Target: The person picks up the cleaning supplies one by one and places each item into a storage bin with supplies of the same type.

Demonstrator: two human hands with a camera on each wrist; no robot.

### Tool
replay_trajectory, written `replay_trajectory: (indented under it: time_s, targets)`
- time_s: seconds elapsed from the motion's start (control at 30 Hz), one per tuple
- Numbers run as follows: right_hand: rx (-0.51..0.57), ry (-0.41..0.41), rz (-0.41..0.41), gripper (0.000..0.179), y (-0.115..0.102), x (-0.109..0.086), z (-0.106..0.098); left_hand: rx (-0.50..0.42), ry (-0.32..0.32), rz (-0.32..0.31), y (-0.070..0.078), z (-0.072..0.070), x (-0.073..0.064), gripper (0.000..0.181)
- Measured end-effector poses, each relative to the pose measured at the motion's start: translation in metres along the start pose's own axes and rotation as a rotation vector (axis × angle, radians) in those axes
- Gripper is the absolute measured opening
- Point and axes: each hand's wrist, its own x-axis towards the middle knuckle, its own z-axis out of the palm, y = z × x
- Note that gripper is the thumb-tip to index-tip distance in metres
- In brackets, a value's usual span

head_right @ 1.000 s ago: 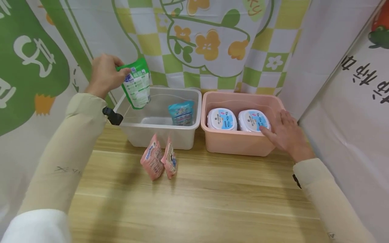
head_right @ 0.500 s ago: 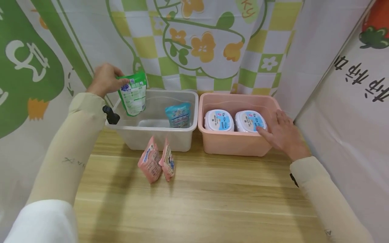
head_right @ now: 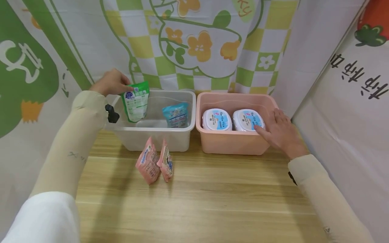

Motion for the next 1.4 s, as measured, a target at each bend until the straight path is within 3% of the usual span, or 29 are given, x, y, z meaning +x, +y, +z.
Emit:
replay_trajectory:
  time_s: [0.17,0.37,0.63,1.4]
  targets:
    - [-0.013,0.018,-0.016,0.094,0.0,0.002,-0.003,0.053,-0.058,0.011,0.004,0.004,0.008,0.041]
    - [-0.028,-0.025,-0.009,0.092,0.0,0.0,-0.004,0.094,-0.116,-0.001,0.007,0.013,0.013,0.041]
    - [-0.029,-0.028,0.002,0.096,0.0,0.001,-0.002,0.064,-0.154,-0.039,0.003,0.028,0.019,0.046]
    - [-0.033,-0.023,0.001,0.098,-0.002,0.0,-0.003,0.017,-0.188,-0.065,-0.011,0.043,0.035,0.048]
